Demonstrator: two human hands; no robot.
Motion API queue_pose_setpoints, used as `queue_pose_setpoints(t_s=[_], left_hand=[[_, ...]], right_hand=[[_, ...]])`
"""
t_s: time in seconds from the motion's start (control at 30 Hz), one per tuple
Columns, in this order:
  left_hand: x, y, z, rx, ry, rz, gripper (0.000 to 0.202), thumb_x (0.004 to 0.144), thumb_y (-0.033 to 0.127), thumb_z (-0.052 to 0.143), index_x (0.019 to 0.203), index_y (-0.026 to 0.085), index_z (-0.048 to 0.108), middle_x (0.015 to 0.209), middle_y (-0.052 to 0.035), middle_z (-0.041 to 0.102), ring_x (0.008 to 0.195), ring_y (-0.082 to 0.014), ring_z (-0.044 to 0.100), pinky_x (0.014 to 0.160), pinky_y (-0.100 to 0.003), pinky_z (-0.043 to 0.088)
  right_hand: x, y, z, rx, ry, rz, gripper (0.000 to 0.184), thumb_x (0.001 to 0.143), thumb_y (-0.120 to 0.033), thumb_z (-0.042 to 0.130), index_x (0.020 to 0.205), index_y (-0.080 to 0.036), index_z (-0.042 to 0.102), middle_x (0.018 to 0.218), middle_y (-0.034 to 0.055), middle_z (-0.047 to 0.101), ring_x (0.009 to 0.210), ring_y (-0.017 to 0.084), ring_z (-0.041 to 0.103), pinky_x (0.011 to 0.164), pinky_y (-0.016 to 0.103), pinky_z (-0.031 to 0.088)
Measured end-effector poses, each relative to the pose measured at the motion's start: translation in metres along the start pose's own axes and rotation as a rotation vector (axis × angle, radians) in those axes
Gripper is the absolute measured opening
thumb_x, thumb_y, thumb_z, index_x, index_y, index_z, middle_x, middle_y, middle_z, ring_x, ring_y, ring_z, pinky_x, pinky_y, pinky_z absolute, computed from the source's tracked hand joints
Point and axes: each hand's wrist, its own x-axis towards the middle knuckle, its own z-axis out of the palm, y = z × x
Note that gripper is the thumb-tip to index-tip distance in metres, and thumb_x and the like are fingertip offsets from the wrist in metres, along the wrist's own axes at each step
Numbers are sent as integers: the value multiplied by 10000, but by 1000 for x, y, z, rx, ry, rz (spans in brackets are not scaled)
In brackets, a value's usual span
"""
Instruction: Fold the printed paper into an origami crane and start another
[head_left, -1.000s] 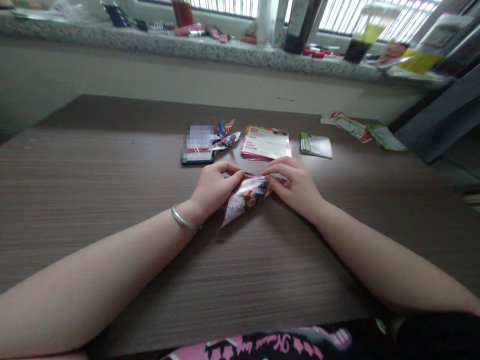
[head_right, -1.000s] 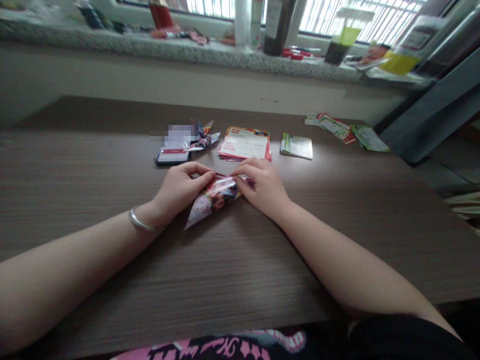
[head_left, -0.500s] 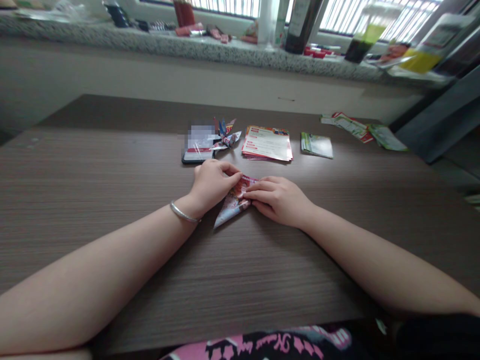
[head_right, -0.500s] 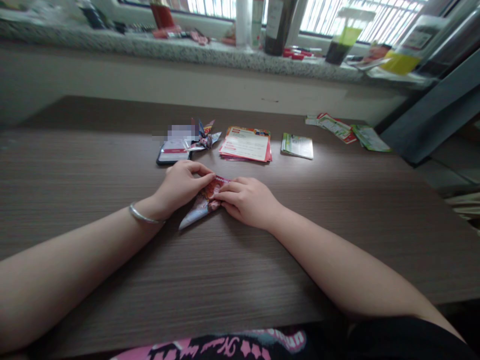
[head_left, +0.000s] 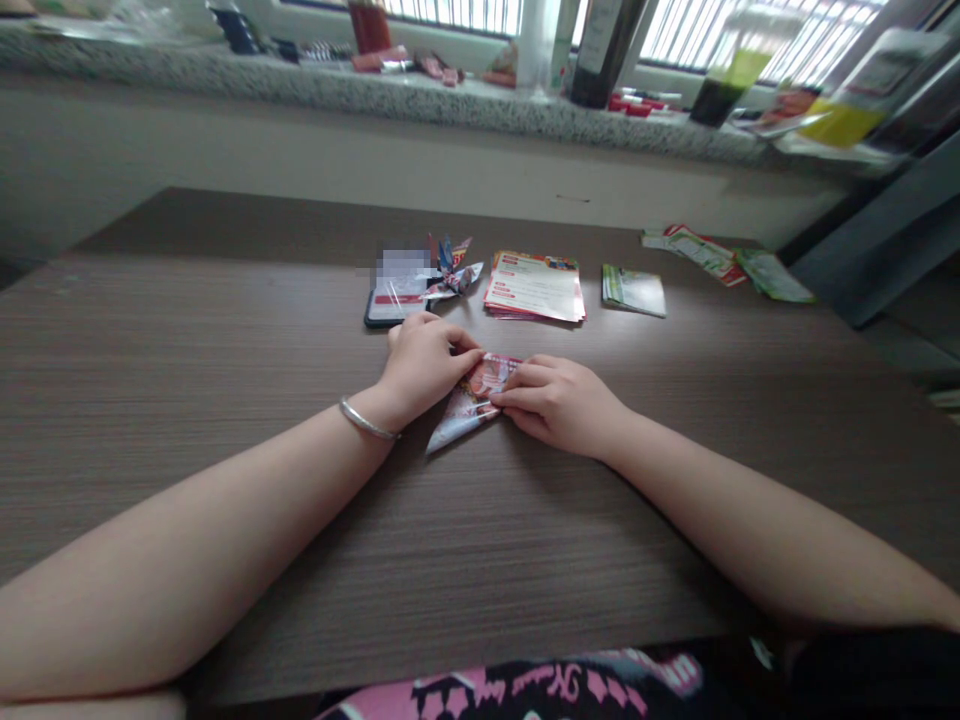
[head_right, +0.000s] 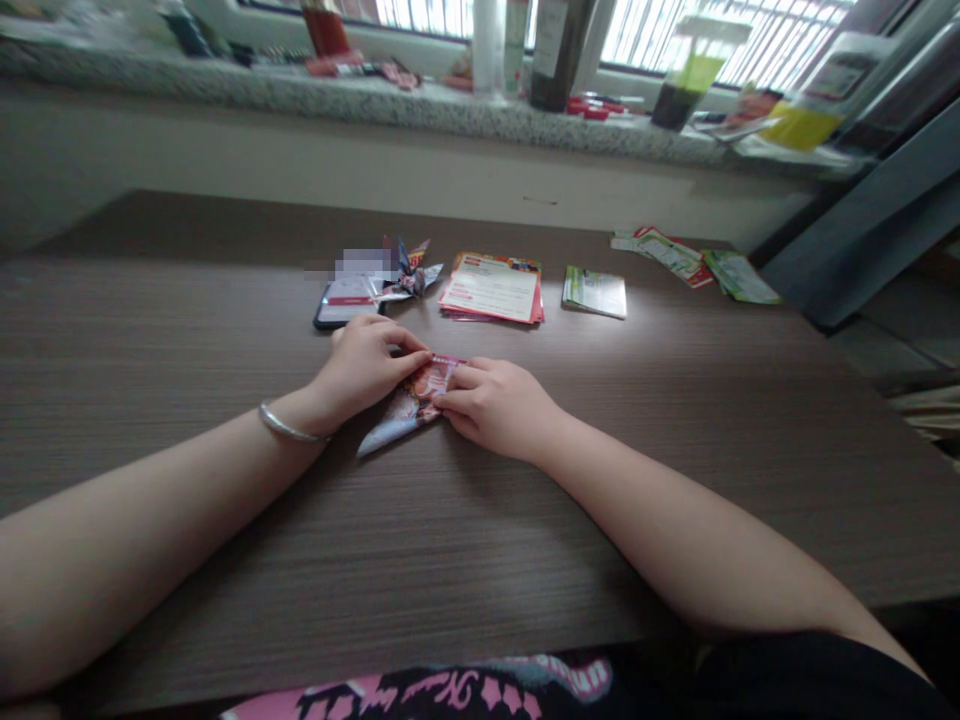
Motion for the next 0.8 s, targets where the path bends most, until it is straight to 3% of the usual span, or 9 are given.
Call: queue_pose_setpoints(t_s=[0.37,0.5,0.57,0.7,0.8], left_hand=[[-2,0,-1,27,3,10,208,808,417,640,779,252,763,867,-51,720,1016,-264,548,890,-427,367],[-1,-1,-1,8,6,25,220,814,411,636,779,231,756,879,-56,720,991,-255,566,896,-415,390],[0,-2,-2,-73,-5,58,220,818,399,635,800,213,751,881,-55,723,935,-237,591,880,-391,417],[-3,-1,-3,-302,-2,80,221,816,392,645,846,192,734,891,-44,725,850,-197,623,857,-347,465],[-7,2,-3,-423,16,45,236,816,401,645,859,182,723,895,-42,724,847,-185,634,845,-329,490]], right_hand=[[-3,-3,-3,-1,-50,-18,242,946,-241,482,943,-209,722,909,62,697,872,193,585,765,322,452],[-5,-4,-4,-2,-30,23,213,937,-299,513,915,-200,700,935,76,698,895,211,589,814,358,456],[-5,-3,-4,48,41,113,211,928,-338,533,908,-196,688,1006,84,700,953,226,595,861,384,458],[-3,6,-3,194,222,428,178,894,-313,581,998,-198,668,1148,94,677,1065,243,591,914,416,460],[-2,15,3,349,194,593,200,869,-317,612,1010,-199,690,1001,74,722,919,220,636,797,366,490]])
